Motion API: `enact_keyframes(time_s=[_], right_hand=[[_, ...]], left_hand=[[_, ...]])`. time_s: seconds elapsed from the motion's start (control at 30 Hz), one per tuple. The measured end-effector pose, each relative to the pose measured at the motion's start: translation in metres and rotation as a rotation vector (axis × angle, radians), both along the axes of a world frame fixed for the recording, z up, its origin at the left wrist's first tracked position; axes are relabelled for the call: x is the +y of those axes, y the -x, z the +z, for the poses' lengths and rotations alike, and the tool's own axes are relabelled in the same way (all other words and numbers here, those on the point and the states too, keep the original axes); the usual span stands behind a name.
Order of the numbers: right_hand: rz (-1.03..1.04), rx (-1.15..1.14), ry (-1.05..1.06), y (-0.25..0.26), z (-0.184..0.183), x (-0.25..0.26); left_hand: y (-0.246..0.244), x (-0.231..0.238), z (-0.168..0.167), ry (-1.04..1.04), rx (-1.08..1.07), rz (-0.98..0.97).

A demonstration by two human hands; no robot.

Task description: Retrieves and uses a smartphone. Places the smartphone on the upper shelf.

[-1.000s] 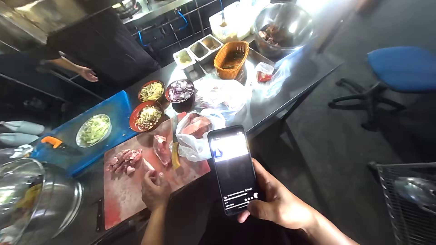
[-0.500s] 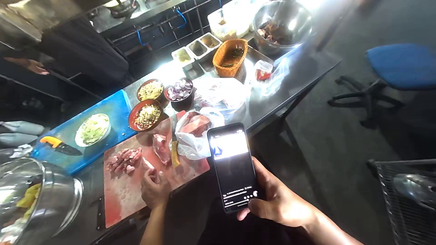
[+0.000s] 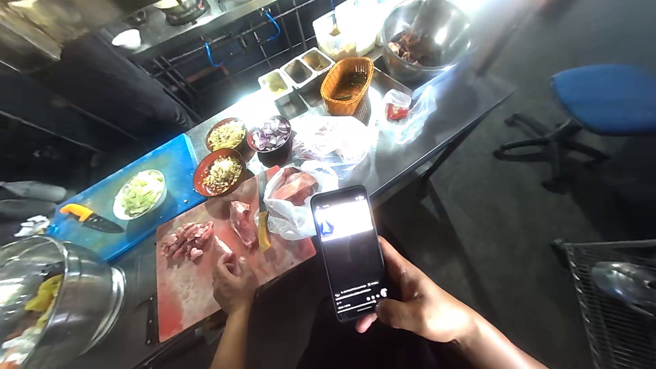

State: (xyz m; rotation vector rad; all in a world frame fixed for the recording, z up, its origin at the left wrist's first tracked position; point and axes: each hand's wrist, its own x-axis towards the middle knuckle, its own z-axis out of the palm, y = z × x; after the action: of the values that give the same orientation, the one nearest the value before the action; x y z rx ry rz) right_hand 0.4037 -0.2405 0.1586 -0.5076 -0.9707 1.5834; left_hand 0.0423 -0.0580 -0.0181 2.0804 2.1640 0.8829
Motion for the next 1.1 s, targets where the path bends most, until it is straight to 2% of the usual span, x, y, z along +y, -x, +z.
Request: enact_keyframes(time_s=[0.27,0.63,1.1], right_hand=[[0.089,0.174,0.050,-0.0018,-0.0052,0.0006],[-0.076,-0.070,0.066,0.0031,-0.0010,0.0008],[-0.005,0.069,0.028,0.0002,-0.0045,-0.0017]], left_hand=[[-0.0007,0.0008,-0.0001,-0.003,0.003,0.002],[-0.0022,-0.0008,0.0032,0.021,-0.002,0.003],[-0.0010,-0.0009,0.0027,0.029,-0.007,0.002]])
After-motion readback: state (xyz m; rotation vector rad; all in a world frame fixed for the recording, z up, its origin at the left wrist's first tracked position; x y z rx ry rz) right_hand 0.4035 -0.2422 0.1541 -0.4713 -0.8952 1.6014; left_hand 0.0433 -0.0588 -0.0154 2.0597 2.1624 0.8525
